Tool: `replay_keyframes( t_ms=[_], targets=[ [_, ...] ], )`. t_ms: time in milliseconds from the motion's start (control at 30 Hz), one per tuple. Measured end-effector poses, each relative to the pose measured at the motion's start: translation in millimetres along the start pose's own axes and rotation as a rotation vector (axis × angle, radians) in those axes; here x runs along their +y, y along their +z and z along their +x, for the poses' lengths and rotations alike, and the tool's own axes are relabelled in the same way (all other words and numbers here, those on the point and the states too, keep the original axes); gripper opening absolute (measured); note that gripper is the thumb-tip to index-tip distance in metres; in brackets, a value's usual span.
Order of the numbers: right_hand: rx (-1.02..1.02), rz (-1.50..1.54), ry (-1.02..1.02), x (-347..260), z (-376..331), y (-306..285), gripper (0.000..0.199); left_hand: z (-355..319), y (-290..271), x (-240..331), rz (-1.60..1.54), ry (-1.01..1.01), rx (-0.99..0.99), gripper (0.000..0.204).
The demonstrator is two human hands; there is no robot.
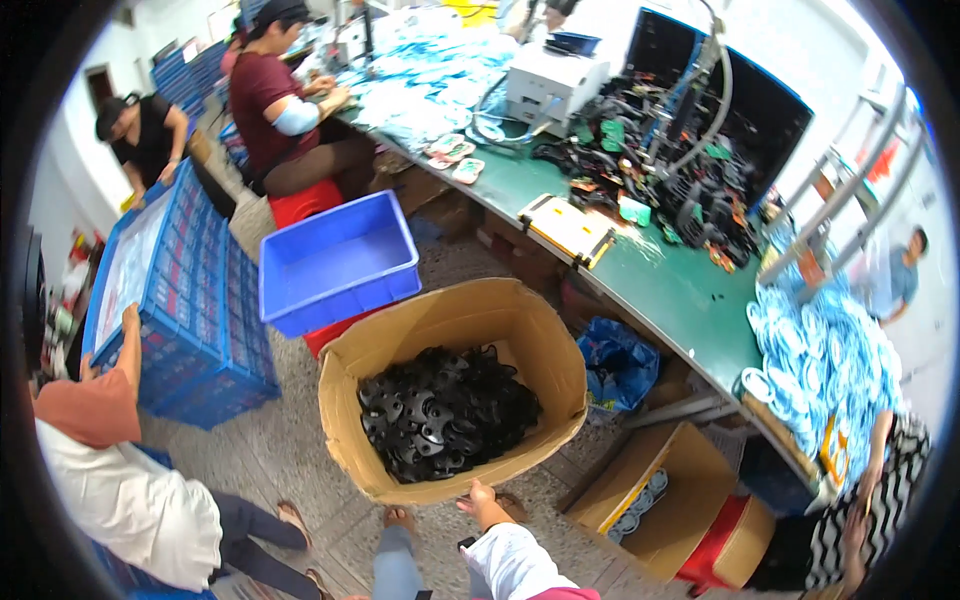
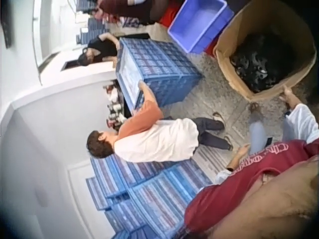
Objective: The recorder sorts and assembles controller shells and circuit boards at a factory workbench, then walks through the facility.
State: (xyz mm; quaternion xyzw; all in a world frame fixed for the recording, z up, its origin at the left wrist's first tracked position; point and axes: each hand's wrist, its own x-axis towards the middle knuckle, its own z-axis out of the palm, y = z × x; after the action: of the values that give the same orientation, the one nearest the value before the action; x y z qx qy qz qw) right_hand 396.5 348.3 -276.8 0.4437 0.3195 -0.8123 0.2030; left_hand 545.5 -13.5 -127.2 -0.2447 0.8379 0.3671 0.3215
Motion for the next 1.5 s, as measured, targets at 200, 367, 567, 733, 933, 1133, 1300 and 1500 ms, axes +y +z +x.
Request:
replay_keyframes(
  t_ms=[200,367,567,733,933,1133,1300,1500],
  targets=[
    [0.216,0.091,-0.177,28,-9,13,0.027,61,-162,-112,0.424,0.117,0.026,0.024],
    [0.268,0.104,-0.277,91,-16,-2,0.026,91,-236,-97,0.293,0.106,0.075,0.024],
    [0.241,0.463,-0.293,177,-21,9,0.029,74,-231,-31,0.43,0.173,-0.041,0.023],
    [0.211,0.584,-0.31,264,-49,-6,0.034,67,-222,-22,0.573,0.389,-0.103,0.021],
    [0.325,0.66,-0.307,403,-52,-76,0.038,86,-209,-30,0.946,0.361,-0.178,0.029],
    [0.371,0.765,-0.276,604,-44,-208,0.039,139,-211,-6,1.124,0.44,-0.301,0.027],
    [0.18,0.484,-0.334,581,-89,-241,0.033,145,-234,20,0.993,0.576,-0.093,0.027],
    [0.066,0.196,-0.39,478,-90,-184,0.032,80,-210,33,1.03,0.688,-0.138,0.028]
  ],
)
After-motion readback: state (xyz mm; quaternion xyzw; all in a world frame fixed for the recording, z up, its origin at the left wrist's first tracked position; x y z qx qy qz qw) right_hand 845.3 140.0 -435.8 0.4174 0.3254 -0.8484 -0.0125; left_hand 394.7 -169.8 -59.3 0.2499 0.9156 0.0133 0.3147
